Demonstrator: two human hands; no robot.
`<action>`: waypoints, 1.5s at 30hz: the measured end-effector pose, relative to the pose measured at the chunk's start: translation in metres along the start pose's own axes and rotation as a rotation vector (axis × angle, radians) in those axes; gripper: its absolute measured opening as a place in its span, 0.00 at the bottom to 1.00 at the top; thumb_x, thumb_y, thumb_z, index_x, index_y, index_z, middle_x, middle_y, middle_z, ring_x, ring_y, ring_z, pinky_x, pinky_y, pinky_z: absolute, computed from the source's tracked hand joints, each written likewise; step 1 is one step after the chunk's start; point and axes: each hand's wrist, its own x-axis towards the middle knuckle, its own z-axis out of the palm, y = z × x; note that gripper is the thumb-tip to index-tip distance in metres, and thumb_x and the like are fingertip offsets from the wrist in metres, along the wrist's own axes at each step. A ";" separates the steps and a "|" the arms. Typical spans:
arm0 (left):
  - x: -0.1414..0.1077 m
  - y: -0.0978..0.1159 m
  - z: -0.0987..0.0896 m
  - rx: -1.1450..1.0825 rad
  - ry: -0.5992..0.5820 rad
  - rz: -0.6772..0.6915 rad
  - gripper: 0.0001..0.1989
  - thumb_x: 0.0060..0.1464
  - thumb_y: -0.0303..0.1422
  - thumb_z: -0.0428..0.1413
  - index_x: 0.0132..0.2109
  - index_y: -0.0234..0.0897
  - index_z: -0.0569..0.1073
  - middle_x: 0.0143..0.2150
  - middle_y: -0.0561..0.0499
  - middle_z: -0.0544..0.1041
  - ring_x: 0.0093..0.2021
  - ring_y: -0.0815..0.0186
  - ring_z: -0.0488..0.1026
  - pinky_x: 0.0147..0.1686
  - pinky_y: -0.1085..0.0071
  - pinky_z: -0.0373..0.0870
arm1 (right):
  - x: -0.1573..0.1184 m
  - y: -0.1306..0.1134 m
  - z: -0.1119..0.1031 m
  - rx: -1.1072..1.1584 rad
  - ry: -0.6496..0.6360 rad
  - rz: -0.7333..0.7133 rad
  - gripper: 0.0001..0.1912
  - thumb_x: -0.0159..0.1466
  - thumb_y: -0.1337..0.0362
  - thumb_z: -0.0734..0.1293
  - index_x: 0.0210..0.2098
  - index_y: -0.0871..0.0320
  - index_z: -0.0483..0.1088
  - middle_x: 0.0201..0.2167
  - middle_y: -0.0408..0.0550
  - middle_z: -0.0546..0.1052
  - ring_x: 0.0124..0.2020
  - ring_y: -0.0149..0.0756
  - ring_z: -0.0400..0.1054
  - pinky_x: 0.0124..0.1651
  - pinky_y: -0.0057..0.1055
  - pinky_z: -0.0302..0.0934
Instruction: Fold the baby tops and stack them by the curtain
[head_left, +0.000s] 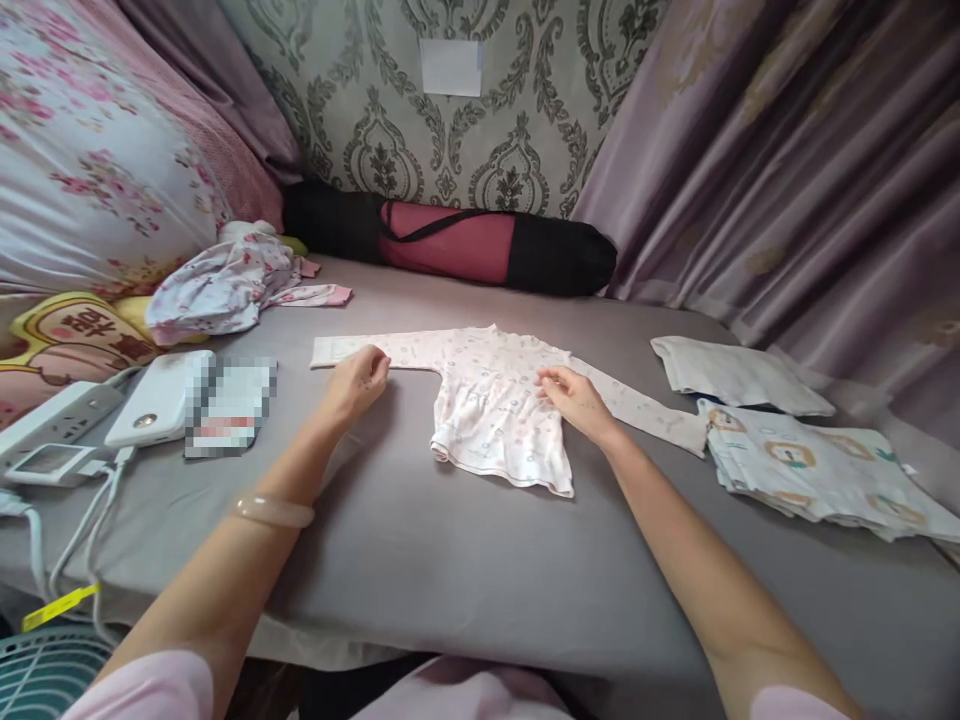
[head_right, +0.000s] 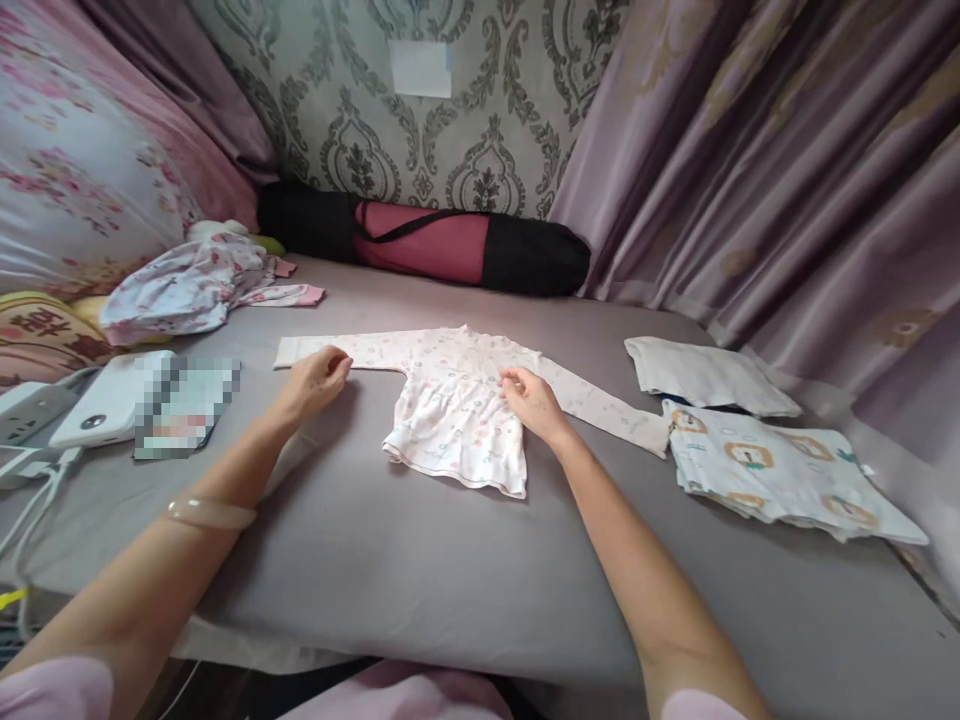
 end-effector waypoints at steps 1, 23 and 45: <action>-0.009 0.009 -0.003 -0.048 -0.089 0.018 0.15 0.59 0.41 0.46 0.36 0.37 0.72 0.30 0.48 0.75 0.32 0.62 0.69 0.34 0.67 0.63 | -0.013 0.003 -0.007 -0.016 -0.017 0.021 0.11 0.65 0.59 0.62 0.44 0.56 0.71 0.41 0.49 0.79 0.35 0.36 0.76 0.43 0.36 0.70; -0.083 0.066 0.011 0.165 -0.308 0.484 0.11 0.61 0.39 0.48 0.46 0.38 0.67 0.42 0.43 0.75 0.44 0.55 0.73 0.37 0.63 0.69 | -0.118 -0.024 -0.021 -0.645 -0.316 -0.224 0.09 0.62 0.72 0.60 0.39 0.52 0.66 0.40 0.46 0.72 0.38 0.34 0.68 0.39 0.30 0.60; -0.070 0.049 -0.010 -0.083 -0.380 0.621 0.18 0.56 0.22 0.41 0.35 0.39 0.75 0.33 0.48 0.77 0.35 0.64 0.72 0.40 0.67 0.67 | -0.106 -0.008 -0.036 -0.555 -0.316 -0.416 0.21 0.62 0.77 0.55 0.35 0.50 0.75 0.34 0.46 0.79 0.36 0.38 0.70 0.45 0.39 0.64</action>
